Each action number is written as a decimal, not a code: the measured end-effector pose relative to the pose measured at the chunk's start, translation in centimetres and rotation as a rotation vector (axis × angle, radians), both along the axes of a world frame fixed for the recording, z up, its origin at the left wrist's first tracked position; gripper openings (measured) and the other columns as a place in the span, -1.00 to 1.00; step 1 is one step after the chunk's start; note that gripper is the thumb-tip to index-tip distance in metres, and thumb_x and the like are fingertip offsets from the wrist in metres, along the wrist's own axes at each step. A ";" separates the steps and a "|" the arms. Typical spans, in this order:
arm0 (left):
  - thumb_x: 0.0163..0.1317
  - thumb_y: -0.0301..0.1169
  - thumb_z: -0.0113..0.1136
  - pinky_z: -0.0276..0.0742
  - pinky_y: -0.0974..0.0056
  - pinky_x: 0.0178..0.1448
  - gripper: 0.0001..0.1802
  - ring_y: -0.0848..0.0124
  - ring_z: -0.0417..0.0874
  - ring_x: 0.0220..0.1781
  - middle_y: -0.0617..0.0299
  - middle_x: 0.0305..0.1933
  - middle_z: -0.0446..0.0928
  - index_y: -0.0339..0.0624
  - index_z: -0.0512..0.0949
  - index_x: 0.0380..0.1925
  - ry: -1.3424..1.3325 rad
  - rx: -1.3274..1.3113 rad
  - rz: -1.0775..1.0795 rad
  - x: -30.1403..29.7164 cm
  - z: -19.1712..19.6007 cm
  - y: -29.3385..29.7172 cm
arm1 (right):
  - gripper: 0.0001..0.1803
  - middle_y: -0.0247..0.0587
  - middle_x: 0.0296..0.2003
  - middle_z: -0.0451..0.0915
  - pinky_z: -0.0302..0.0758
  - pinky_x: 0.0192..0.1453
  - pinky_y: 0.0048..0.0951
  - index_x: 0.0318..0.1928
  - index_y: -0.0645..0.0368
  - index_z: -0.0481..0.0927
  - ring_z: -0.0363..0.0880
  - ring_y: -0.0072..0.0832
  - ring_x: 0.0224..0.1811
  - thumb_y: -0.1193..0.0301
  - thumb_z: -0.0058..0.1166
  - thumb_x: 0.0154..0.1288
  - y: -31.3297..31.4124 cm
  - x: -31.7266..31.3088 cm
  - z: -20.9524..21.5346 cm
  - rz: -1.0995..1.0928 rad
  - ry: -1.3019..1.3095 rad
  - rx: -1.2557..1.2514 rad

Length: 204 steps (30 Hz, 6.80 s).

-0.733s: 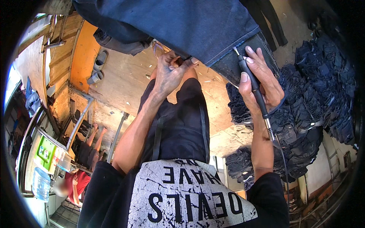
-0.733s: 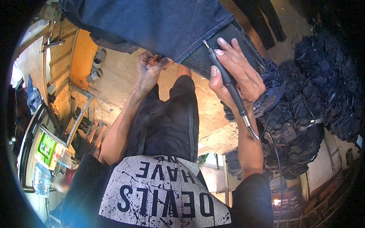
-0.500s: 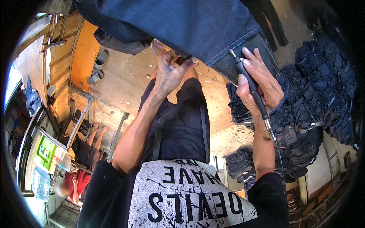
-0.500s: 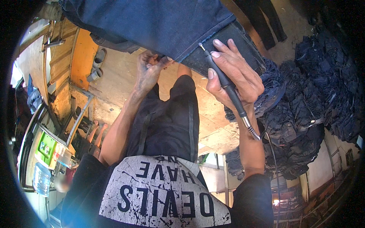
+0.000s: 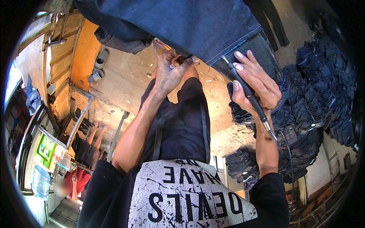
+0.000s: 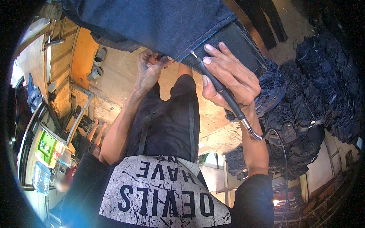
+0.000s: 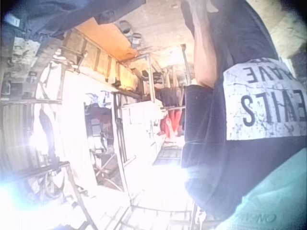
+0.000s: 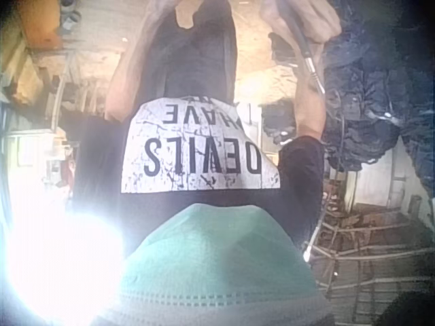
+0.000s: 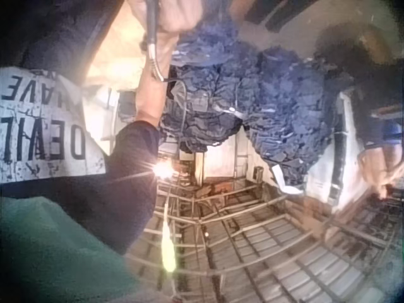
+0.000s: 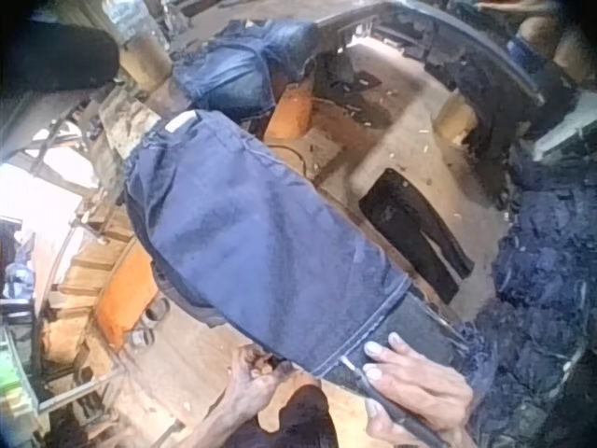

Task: The person uses a handheld electric thread trimmer to remove loose threads from the seams and edges of dark denim jeans. They repeatedly pick up jeans from a pile, trim the waistband and leg hems, then place the jeans back on the pile.

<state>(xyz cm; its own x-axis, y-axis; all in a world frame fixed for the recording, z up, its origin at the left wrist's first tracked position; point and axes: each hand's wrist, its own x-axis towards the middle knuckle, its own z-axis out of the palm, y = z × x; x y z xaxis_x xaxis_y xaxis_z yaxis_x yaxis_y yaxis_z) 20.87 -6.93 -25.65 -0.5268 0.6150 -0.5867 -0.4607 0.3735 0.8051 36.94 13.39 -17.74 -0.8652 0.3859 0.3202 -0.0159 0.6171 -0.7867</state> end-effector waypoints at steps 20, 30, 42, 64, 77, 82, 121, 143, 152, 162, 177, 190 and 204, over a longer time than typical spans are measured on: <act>0.33 -0.33 0.61 0.65 0.23 0.20 -0.68 0.39 0.80 -0.01 0.13 -0.11 0.84 -0.33 0.78 -0.08 -0.057 -0.011 -0.008 -0.4 0.2 0.2 | -0.64 0.09 -0.05 0.85 0.67 0.43 0.18 0.06 0.34 0.81 0.85 0.01 0.16 0.57 0.33 0.24 0.5 0.4 -0.5 -0.110 0.002 0.000; 0.38 -0.16 0.57 0.49 -0.03 0.57 0.07 0.02 0.49 0.55 -0.20 0.60 0.36 -0.21 0.12 0.70 0.134 -0.081 -0.045 -10.6 7.8 -5.8 | -0.48 0.10 0.14 0.72 0.56 0.53 -0.15 0.19 0.44 0.58 0.69 -0.19 0.31 0.15 -0.20 0.86 0.7 -0.4 5.7 -0.784 0.107 -0.185; 0.20 0.11 0.60 0.00 -0.25 0.79 0.30 -0.29 0.09 0.73 -0.37 0.69 0.14 -0.46 0.07 0.66 1.085 -0.119 -0.181 -31.9 9.7 1.9 | -0.39 -0.01 0.26 0.70 0.03 0.75 0.38 0.23 0.02 0.61 0.54 0.04 0.49 0.09 0.52 0.27 -1.3 -9.9 5.4 -0.733 -0.162 0.023; 0.52 -0.18 0.35 0.63 -0.09 0.05 -0.68 -0.20 0.74 -0.05 -0.12 -0.14 0.71 -0.25 0.64 -0.07 1.276 0.042 -0.634 -12.1 15.1 9.4 | -0.75 0.01 -0.25 0.71 0.63 0.01 -0.04 -0.10 0.18 0.65 0.76 0.07 -0.12 0.45 0.31 0.20 5.5 19.5 3.2 -0.916 -0.003 -0.045; 0.54 -0.17 0.28 0.67 -0.15 -0.02 -0.68 -0.20 0.76 -0.04 -0.12 0.01 0.71 -0.10 0.62 0.13 1.413 -0.087 -0.269 -19.0 11.2 14.0 | -0.61 -0.02 0.03 0.75 0.60 0.29 -0.11 0.10 0.10 0.71 0.74 -0.13 0.15 0.53 0.50 0.27 7.4 4.1 8.5 -0.466 0.065 -0.021; 0.43 0.14 0.37 0.57 -0.08 0.29 -0.36 -0.10 0.67 0.25 -0.12 0.19 0.67 -0.23 0.66 0.15 1.487 -0.287 -0.205 -27.6 11.6 13.6 | -0.56 -0.05 0.20 0.73 0.32 0.70 0.18 0.11 0.02 0.72 0.57 -0.07 0.50 0.47 0.54 0.23 -2.3 -7.0 3.3 -0.135 0.012 0.111; 0.00 -0.48 0.76 0.73 0.39 -0.07 -0.16 0.39 0.88 -0.14 0.07 -0.12 0.86 -0.28 0.45 0.26 0.578 0.085 -0.011 -19.0 9.0 0.3 | -0.68 0.06 -0.15 0.87 0.81 0.27 -0.12 -0.12 0.32 0.83 0.91 -0.09 0.02 0.54 0.33 0.06 -3.9 -20.4 0.8 0.011 0.180 -0.040; 0.14 -0.69 0.63 0.83 0.37 -0.01 -0.12 0.36 0.86 -0.07 -0.08 0.00 0.80 -0.32 0.23 0.35 0.517 0.157 0.011 -18.5 8.5 0.3 | -0.67 0.07 -0.15 0.87 0.83 0.25 -0.10 -0.10 0.33 0.84 0.91 -0.08 0.02 0.53 0.33 0.07 -3.7 -20.5 0.1 -0.010 0.184 -0.051; 0.13 -0.67 0.66 0.80 0.40 -0.06 -0.10 0.39 0.86 -0.12 -0.08 0.01 0.81 -0.31 0.23 0.35 0.494 0.157 0.025 -18.4 8.6 0.5 | -0.66 0.12 -0.10 0.87 0.82 0.22 -0.13 -0.06 0.32 0.84 0.91 -0.08 0.02 0.52 0.34 0.11 -3.4 -20.5 -0.3 -0.022 0.194 -0.072; 0.14 -0.63 0.67 0.67 0.50 -0.09 -0.12 0.51 0.78 -0.15 -0.06 0.05 0.82 -0.26 0.24 0.33 0.506 0.117 0.007 -18.3 8.8 0.4 | -0.65 0.11 -0.09 0.87 0.84 0.18 -0.18 -0.03 0.32 0.84 0.91 -0.12 0.02 0.52 0.34 0.14 -3.3 -20.5 -0.3 -0.044 0.182 -0.117; 0.20 -0.68 0.60 0.60 0.54 -0.11 -0.16 0.61 0.63 -0.19 -0.11 0.15 0.78 -0.17 0.20 0.31 0.371 0.270 0.104 -17.6 8.2 0.7 | -0.63 0.08 -0.12 0.87 0.86 0.05 -0.28 -0.03 0.33 0.83 0.93 -0.18 -0.09 0.57 0.31 0.10 -3.4 -20.8 0.2 -0.109 0.159 -0.131; 0.22 -0.64 0.60 0.63 0.45 0.07 -0.17 0.57 0.61 -0.17 -0.10 0.23 0.76 -0.10 0.21 0.31 0.358 0.281 0.107 -17.5 8.2 0.6 | -0.66 0.01 -0.14 0.88 0.85 0.02 -0.30 -0.06 0.33 0.84 0.93 -0.22 -0.13 0.58 0.31 0.10 -3.8 -20.9 0.5 -0.191 0.082 -0.171; 0.25 -0.62 0.57 0.70 0.37 0.17 -0.17 0.53 0.72 -0.13 -0.15 0.33 0.70 -0.07 0.20 0.35 0.434 0.311 0.046 -17.6 7.6 0.5 | -0.68 0.05 -0.14 0.88 0.84 -0.01 -0.34 -0.02 0.33 0.82 0.92 -0.24 -0.14 0.52 0.37 0.20 -4.0 -21.0 0.9 -0.239 0.051 -0.179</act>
<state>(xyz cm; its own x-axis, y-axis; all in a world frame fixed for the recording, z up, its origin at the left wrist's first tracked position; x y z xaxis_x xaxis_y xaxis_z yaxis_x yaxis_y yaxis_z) 3.22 -6.45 -18.10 -0.7106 0.6961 -0.1026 -0.0711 0.0741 0.9947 15.93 9.38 -16.86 -0.7276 0.6309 0.2694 0.0707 0.4595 -0.8853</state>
